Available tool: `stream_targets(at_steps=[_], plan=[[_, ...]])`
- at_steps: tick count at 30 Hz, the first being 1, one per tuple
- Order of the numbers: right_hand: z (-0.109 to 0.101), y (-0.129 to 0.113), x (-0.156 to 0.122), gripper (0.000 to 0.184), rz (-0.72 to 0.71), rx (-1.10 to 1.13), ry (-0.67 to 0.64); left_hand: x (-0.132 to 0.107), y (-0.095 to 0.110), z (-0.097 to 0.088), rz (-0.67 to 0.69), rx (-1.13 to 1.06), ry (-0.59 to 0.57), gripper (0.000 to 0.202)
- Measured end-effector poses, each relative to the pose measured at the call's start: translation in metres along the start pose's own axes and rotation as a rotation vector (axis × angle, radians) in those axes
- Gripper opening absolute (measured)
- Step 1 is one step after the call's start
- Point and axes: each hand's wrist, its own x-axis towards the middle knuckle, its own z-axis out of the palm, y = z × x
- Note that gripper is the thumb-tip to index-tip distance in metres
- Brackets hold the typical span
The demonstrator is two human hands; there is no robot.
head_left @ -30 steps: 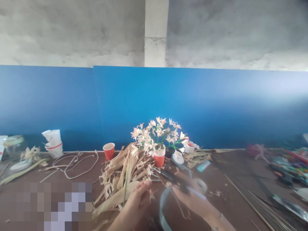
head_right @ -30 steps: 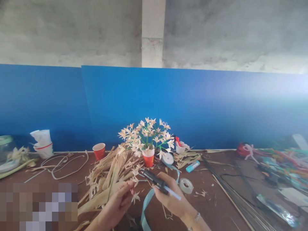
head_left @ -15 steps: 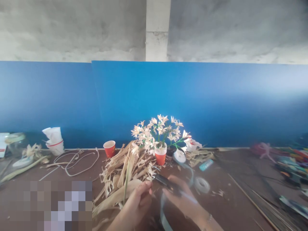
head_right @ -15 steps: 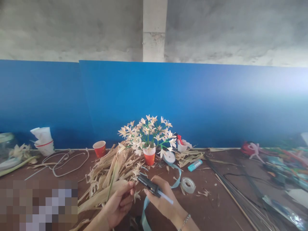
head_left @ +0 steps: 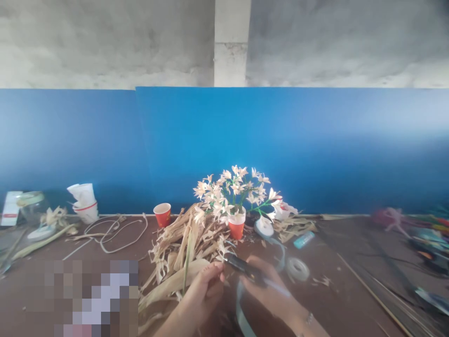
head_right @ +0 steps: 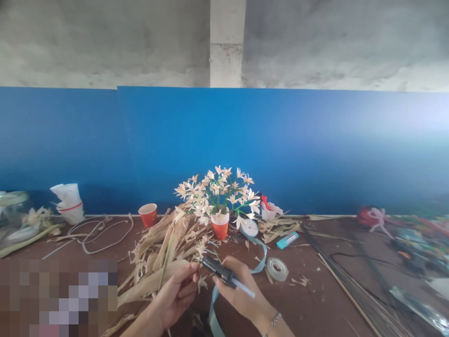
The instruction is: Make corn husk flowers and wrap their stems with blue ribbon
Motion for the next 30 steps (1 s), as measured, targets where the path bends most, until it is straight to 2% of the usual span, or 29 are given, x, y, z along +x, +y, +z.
stream_targets(at_steps=[7,14,20,26,30], plan=[[0.002,0.010,-0.001,0.016,0.042,-0.050,0.097,0.001,0.000,0.002,0.023,-0.003,0.016,0.025],[-0.003,0.004,-0.001,0.017,-0.077,-0.081,0.024,0.001,0.001,-0.002,0.006,0.026,-0.018,0.027],[0.005,0.013,-0.003,0.015,-0.077,-0.118,0.165,0.001,0.001,-0.001,-0.002,0.023,-0.013,0.028],[0.002,0.010,-0.001,0.017,-0.133,-0.155,0.087,0.001,-0.001,-0.003,0.012,-0.007,0.001,0.027],[0.001,0.009,-0.001,0.015,-0.129,-0.160,0.147,0.002,-0.001,-0.004,0.012,-0.008,0.014,0.027]])
